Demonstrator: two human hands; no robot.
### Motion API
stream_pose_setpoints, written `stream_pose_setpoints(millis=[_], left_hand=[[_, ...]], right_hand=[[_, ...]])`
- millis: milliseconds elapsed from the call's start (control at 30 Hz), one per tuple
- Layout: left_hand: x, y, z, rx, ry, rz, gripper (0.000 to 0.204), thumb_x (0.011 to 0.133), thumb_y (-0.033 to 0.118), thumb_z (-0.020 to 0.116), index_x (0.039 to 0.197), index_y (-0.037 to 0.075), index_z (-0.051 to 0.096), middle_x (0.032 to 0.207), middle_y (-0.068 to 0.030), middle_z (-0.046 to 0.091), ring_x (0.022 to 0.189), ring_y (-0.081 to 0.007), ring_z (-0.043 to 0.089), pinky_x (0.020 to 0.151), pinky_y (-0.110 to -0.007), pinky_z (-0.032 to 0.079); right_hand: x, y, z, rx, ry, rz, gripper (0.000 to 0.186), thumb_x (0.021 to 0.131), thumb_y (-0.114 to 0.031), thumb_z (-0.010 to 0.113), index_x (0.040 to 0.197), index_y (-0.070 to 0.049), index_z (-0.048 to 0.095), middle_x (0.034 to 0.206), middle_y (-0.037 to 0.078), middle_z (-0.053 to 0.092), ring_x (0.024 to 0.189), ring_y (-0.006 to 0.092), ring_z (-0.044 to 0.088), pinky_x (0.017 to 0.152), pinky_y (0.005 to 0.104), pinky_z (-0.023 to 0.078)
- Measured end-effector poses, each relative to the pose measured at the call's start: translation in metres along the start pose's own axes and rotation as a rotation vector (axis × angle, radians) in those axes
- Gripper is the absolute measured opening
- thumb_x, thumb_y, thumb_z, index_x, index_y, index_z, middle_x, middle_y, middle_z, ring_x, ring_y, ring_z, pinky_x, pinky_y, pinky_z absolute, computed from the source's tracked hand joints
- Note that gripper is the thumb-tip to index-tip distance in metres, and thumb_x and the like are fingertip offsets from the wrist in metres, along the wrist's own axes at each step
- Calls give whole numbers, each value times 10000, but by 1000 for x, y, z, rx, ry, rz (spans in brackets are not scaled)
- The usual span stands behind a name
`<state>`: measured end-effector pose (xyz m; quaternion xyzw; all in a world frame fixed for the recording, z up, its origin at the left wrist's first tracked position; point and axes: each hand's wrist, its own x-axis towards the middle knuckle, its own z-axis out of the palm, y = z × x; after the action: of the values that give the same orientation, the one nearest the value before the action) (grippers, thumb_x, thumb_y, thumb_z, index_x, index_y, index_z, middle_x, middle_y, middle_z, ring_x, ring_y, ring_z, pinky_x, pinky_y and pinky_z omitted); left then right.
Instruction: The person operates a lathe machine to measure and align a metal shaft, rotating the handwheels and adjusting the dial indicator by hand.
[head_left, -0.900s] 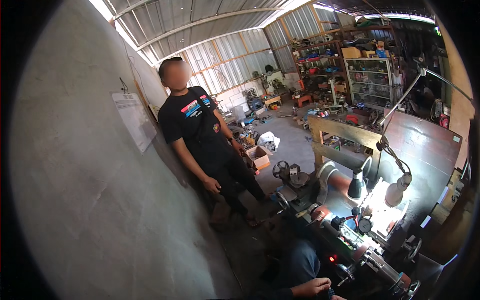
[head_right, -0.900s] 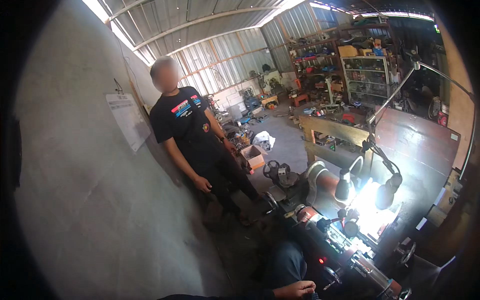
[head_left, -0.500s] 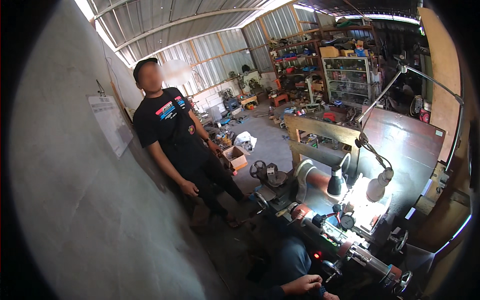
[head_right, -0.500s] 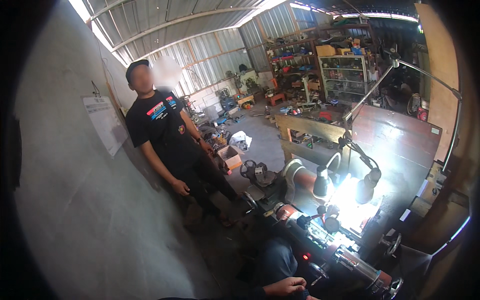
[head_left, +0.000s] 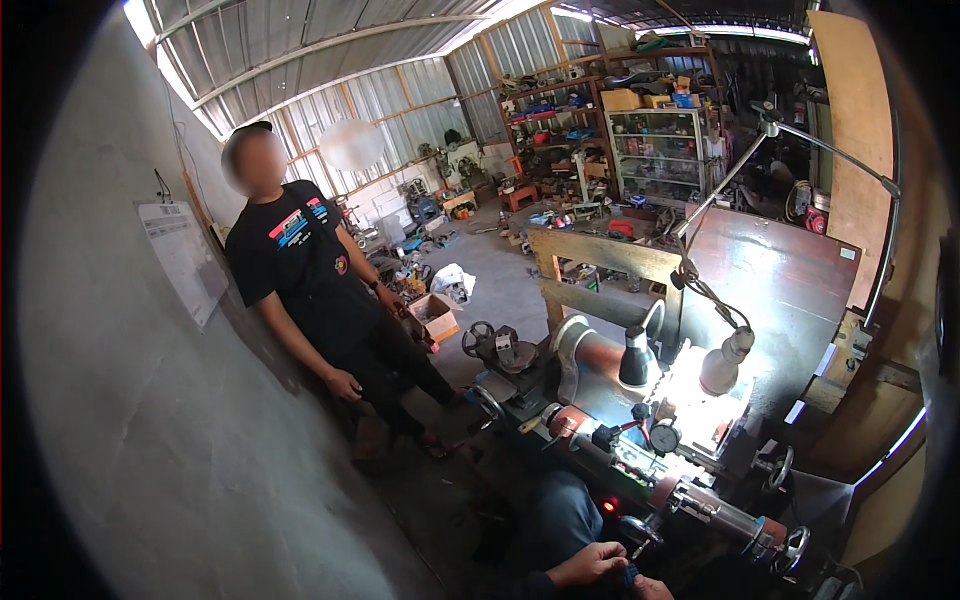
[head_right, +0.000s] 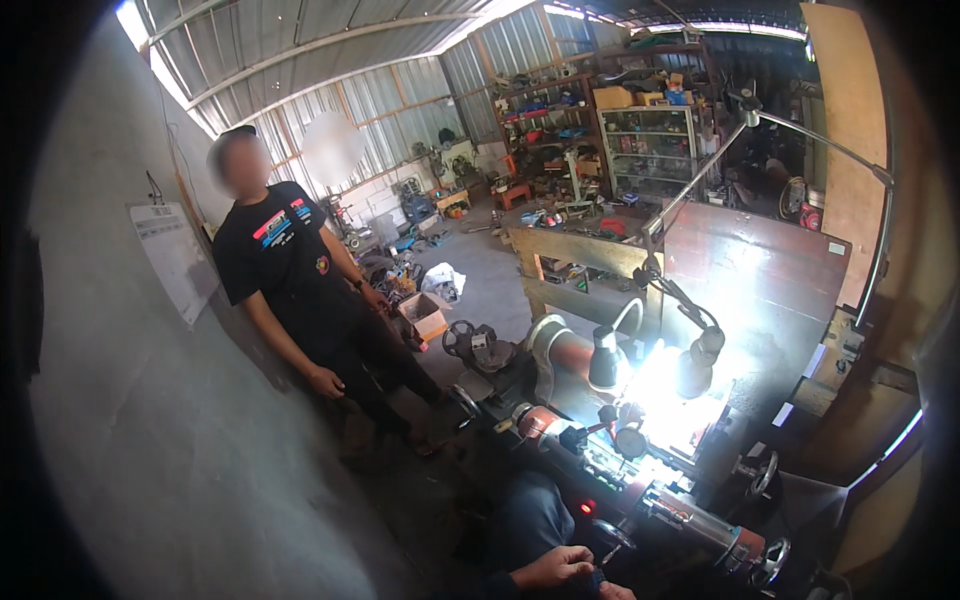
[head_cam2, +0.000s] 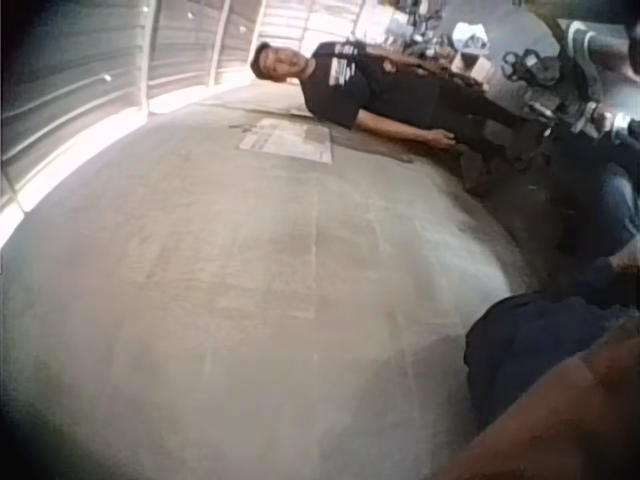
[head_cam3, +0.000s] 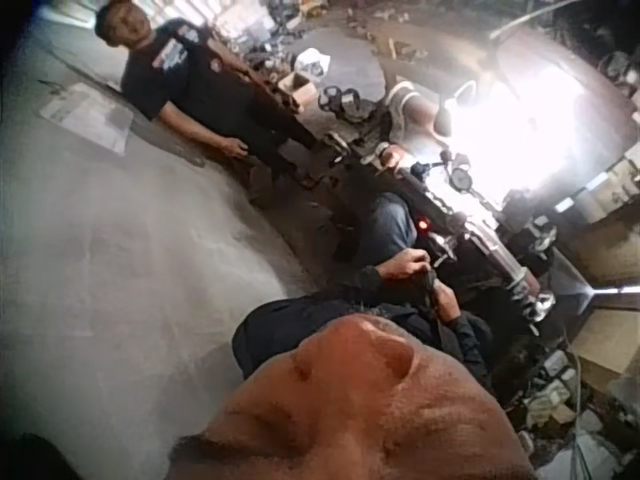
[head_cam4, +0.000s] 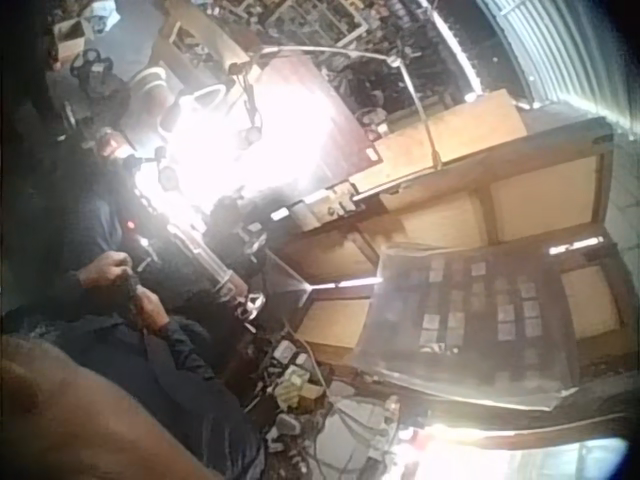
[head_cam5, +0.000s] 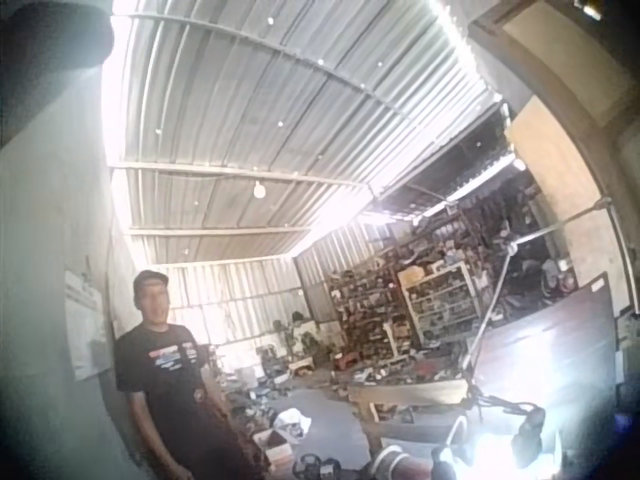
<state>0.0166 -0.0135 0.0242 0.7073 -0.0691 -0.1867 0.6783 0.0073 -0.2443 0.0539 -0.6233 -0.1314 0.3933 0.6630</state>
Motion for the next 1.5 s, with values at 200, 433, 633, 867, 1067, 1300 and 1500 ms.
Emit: stream_pose_setpoints(millis=[200, 433, 633, 867, 1067, 1300, 1500], left_hand=[[0, 5, 2, -58, 25, -16, 275, 989, 306, 632, 1015, 38, 581, 916, 28, 552, 883, -58, 486, 803, -234, 429], [1, 3, -1, -17, -1, -38, 261, 992, 276, 620, 1037, 22, 586, 939, 12, 564, 919, -80, 507, 854, -250, 438], [3, 3, 6, 71, 38, 53, 194, 998, 226, 609, 958, 37, 597, 862, 1, 567, 841, -77, 515, 756, -250, 446], [7, 20, -24, -96, 510, 307, 108, 971, 36, 571, 867, 62, 562, 780, -46, 595, 699, -103, 535, 655, -262, 462], [3, 53, -54, 607, 777, 183, 179, 941, 142, 599, 1017, -9, 657, 969, -166, 680, 862, -285, 639, 815, -388, 504], [32, 66, -81, 984, 929, 108, 270, 897, 201, 689, 1058, -13, 719, 1011, -212, 718, 951, -334, 678, 882, -404, 513], [64, 53, -71, 997, 892, 189, 267, 899, 201, 687, 1053, -15, 719, 1005, -210, 718, 945, -334, 677, 880, -404, 513]], right_hand=[[-2, -11, 1, 86, 18, 51, 371, 1044, -322, 402, 1050, -29, 627, 834, 20, 596, 736, 122, 517, 654, 286, 450], [1, -2, -4, 223, -10, 138, 338, 1030, -330, 448, 1062, -50, 633, 877, 26, 606, 773, 104, 518, 677, 273, 451], [-2, 5, -18, 32, -6, 64, 389, 1022, -410, 475, 1069, -64, 645, 844, 25, 614, 738, 121, 555, 676, 291, 471], [-67, -49, -81, 77, -17, -53, 353, 985, -446, 572, 925, -99, 597, 680, -15, 534, 586, 82, 555, 521, 252, 460], [-165, -42, -123, 581, 587, -403, 310, 969, -381, 619, 1020, -75, 605, 785, 10, 592, 570, 97, 546, 496, 256, 436], [-201, 79, -174, 704, 1597, -357, 285, 989, -353, 575, 995, -69, 567, 791, 53, 576, 605, 173, 535, 578, 344, 469], [-265, 195, -196, 222, 2383, 196, 423, 952, -317, 605, 1193, 5, 477, 1017, 180, 601, 944, 381, 592, 800, 495, 473]])
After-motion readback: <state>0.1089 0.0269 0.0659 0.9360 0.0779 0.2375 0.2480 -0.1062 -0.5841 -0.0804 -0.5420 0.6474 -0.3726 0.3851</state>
